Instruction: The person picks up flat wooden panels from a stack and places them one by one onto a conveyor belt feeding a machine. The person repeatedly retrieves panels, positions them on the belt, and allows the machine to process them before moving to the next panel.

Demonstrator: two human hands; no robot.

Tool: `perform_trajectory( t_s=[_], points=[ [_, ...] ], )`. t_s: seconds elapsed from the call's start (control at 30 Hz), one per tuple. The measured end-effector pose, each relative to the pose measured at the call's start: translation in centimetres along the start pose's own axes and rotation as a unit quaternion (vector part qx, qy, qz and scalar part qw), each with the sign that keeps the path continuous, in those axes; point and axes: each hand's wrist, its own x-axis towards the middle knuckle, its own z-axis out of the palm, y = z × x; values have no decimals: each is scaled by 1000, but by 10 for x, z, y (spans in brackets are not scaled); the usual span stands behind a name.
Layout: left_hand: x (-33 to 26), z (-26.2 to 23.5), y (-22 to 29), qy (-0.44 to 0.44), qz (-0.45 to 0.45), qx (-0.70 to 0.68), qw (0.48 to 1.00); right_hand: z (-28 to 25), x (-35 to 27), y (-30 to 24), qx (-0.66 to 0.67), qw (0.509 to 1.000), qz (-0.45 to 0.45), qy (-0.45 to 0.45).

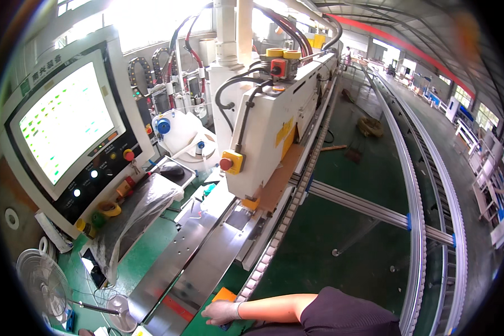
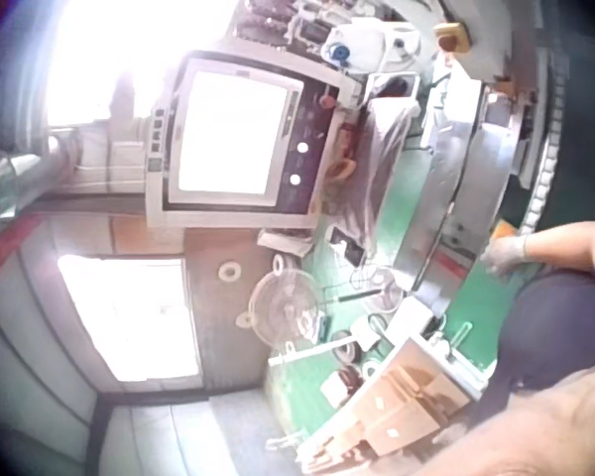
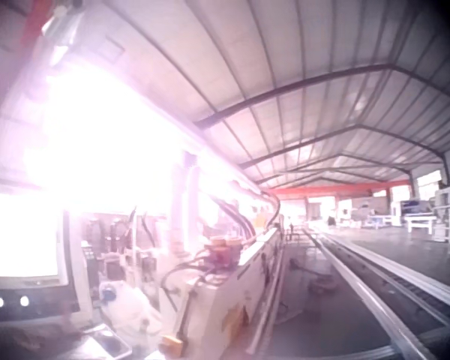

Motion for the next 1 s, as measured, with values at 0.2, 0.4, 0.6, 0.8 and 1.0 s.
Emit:
perform_trajectory(
  t_s=[0.2, 0.4, 0.6, 0.8, 1.0],
  points=[
    [6, -46, -14, 34, -4, -88, 996, 14, 14, 14, 39, 997, 16, 60],
    [-18, -138, -79, 136, -31, -211, 968, 40, 43, 32, -48, 999, 22, -3],
    [-81, -208, -190, 237, -70, -358, 900, 47, 59, 49, -75, 990, -120, -4],
    [-128, -175, -289, 76, -47, -574, 814, 59, 91, 70, -152, 970, -113, -154],
    [-206, -91, -160, 27, 142, -764, 629, 61, 85, 20, -9, 990, -48, -131]
  ],
)
